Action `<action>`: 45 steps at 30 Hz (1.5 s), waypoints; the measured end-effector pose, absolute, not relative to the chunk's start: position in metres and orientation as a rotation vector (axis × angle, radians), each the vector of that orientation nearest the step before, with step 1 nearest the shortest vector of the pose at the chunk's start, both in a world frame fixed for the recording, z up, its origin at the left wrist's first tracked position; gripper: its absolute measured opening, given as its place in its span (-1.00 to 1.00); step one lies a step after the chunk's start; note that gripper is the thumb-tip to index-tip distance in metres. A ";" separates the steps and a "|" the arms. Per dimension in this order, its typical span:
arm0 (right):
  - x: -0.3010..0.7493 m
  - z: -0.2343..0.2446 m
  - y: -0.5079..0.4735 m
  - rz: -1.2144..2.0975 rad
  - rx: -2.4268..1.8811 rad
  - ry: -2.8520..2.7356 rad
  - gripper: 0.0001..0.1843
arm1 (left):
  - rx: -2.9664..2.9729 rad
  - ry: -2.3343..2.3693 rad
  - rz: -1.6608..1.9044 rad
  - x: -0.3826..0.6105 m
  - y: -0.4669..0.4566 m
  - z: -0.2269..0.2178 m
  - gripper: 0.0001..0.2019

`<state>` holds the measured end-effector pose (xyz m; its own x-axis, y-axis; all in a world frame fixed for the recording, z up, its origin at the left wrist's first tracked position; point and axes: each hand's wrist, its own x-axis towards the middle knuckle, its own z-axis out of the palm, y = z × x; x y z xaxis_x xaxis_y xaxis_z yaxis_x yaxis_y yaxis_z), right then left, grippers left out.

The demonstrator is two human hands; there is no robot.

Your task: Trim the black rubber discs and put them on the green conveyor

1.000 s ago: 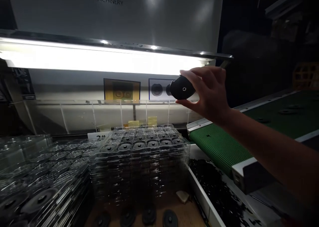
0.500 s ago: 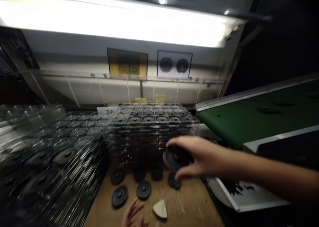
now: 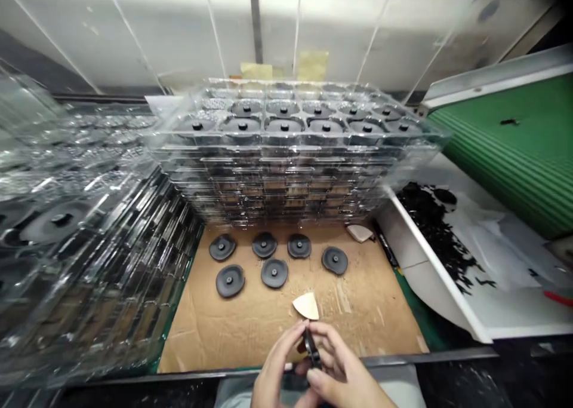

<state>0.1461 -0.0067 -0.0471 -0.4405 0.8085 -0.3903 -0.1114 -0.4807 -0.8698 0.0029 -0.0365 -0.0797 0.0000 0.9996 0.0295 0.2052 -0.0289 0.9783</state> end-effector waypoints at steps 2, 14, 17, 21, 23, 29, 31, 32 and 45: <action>0.146 -0.044 -0.001 1.937 -1.178 -1.185 -0.21 | 1.231 1.349 1.109 0.001 -0.033 -0.079 -0.51; 0.153 -0.104 0.024 1.013 -1.535 -1.835 -0.73 | 0.026 0.877 1.144 -0.032 0.023 -0.056 -0.54; 0.151 -0.095 0.029 1.041 -1.422 -1.872 -0.77 | -0.030 0.873 1.161 -0.027 0.024 -0.053 -0.53; 0.149 -0.054 0.052 1.027 -1.449 -1.797 -0.80 | -0.013 0.868 1.160 -0.018 0.027 -0.051 -0.49; 0.142 -0.027 0.060 0.990 -1.387 -1.756 -0.78 | 0.010 0.879 1.135 -0.014 0.028 -0.049 -0.48; 0.124 0.016 0.059 1.256 -1.141 -1.942 -0.76 | 0.073 0.928 1.005 -0.007 0.026 -0.041 -0.52; 0.123 0.016 0.059 1.292 -1.148 -1.962 -0.77 | 0.099 0.935 1.032 -0.006 0.026 -0.037 -0.61; 0.122 0.015 0.059 1.183 -1.154 -1.946 -0.76 | 0.106 0.932 1.038 -0.005 0.026 -0.035 -0.67; 0.139 0.029 0.047 0.965 -1.020 -1.886 -0.72 | 0.112 0.897 0.971 0.004 0.024 -0.014 -0.68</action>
